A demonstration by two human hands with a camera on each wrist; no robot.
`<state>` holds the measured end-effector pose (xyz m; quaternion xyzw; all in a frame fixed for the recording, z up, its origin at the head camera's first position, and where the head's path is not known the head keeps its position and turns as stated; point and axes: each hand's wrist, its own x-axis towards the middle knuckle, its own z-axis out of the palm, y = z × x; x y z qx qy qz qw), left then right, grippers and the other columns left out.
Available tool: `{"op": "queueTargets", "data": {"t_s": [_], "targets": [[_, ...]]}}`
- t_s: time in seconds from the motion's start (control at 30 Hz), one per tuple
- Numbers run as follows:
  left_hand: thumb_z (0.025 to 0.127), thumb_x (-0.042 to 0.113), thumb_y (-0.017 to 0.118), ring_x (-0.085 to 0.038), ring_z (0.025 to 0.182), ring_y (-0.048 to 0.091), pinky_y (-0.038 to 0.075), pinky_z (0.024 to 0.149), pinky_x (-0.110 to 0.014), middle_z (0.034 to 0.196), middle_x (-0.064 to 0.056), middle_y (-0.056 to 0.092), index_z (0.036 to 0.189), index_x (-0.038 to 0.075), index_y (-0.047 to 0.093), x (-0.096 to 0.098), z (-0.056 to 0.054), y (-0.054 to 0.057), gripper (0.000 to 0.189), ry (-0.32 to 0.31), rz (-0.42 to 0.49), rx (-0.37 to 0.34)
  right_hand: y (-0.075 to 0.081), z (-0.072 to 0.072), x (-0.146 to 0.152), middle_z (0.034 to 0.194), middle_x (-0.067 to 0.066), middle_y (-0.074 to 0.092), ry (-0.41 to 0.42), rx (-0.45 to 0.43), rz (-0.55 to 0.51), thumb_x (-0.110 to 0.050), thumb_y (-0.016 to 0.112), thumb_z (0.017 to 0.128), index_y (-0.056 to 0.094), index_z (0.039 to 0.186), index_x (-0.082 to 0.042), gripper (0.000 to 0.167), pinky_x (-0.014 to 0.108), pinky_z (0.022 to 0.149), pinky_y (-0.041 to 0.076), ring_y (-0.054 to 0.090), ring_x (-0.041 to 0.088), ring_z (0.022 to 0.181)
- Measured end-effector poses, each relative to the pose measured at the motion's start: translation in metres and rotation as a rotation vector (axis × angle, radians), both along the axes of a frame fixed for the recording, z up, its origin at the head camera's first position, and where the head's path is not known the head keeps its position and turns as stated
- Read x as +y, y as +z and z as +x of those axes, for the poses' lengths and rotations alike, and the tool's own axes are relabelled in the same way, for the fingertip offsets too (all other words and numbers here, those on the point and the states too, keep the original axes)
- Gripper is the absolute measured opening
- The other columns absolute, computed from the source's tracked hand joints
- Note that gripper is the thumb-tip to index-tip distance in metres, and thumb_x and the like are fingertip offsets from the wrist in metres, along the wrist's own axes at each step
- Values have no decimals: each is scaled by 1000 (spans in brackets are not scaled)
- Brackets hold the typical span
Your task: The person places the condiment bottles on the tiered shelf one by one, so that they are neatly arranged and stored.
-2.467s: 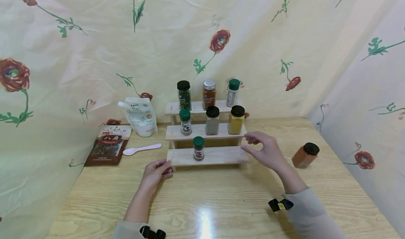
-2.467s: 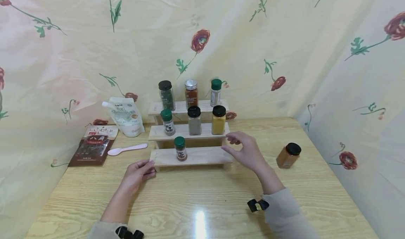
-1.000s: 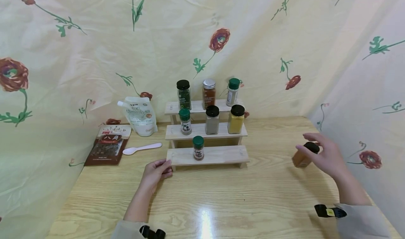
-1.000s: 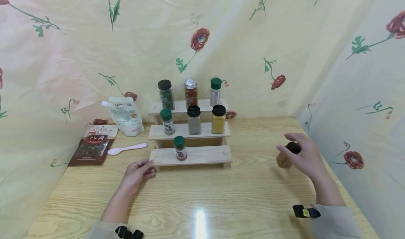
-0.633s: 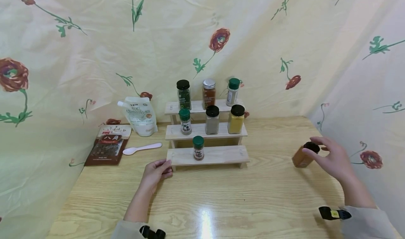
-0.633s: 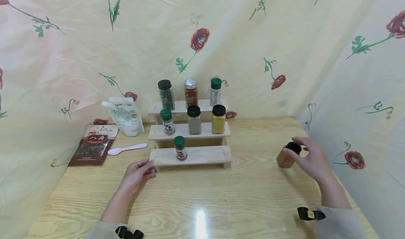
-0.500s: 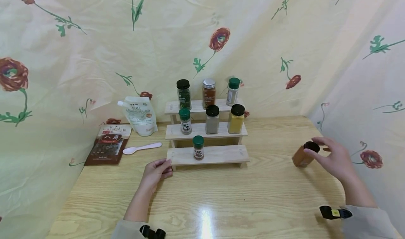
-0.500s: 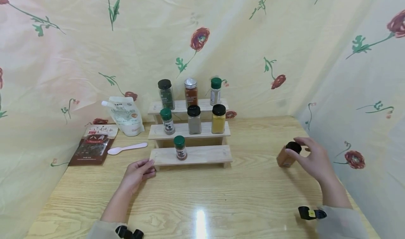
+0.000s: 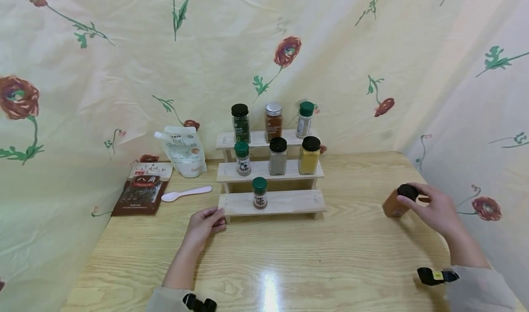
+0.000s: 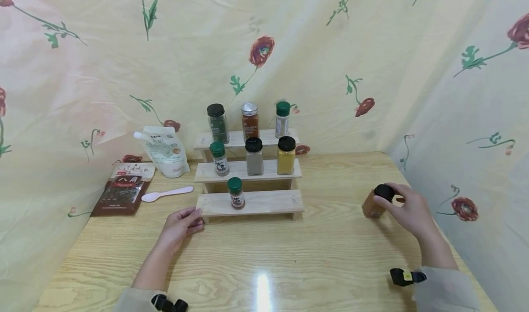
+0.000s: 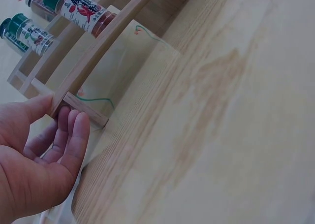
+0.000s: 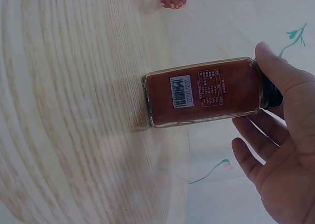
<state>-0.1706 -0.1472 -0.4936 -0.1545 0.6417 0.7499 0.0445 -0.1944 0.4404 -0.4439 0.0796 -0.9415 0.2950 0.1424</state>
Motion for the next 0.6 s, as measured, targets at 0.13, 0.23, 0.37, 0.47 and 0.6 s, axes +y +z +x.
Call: {"op": "queueTargets", "data": {"t_s": [0.13,0.23,0.37,0.47,0.6], "targets": [[98,7,68,-13,75,67,65,74,-27,91,-13,68,128,-17,55,-1,-1,-1,41,5,2,1,-1,-2,-3,118,30,62,-12,17,2,-25,77,93,62,126,5,47,-1,72,40,51,-1,97],[98,7,68,-14,75,67,65,73,-27,91,-13,67,128,-17,55,-1,-2,-3,40,6,-1,0,-3,-3,-5,110,28,65,-27,53,-5,-24,80,90,64,119,5,44,2,71,42,39,-20,90],[98,7,67,-14,76,67,65,73,-27,92,-13,67,128,-17,55,-1,-3,-5,39,5,-2,1,-3,-5,-12,102,25,68,-39,101,-6,-23,83,87,67,113,5,42,1,69,44,40,-22,86],[98,6,67,-14,76,67,64,74,-26,93,-13,67,128,-16,55,-1,-3,-6,39,3,-3,-5,-3,-7,-19,99,25,69,-32,128,-15,-21,84,85,68,110,6,40,0,69,45,42,-21,85],[98,6,67,-13,76,67,64,74,-26,92,-13,67,128,-16,55,-1,-4,-5,39,3,2,-2,-2,-10,-29,97,23,69,-12,163,-44,-17,85,83,68,108,6,37,-1,70,44,45,-19,84]]}}
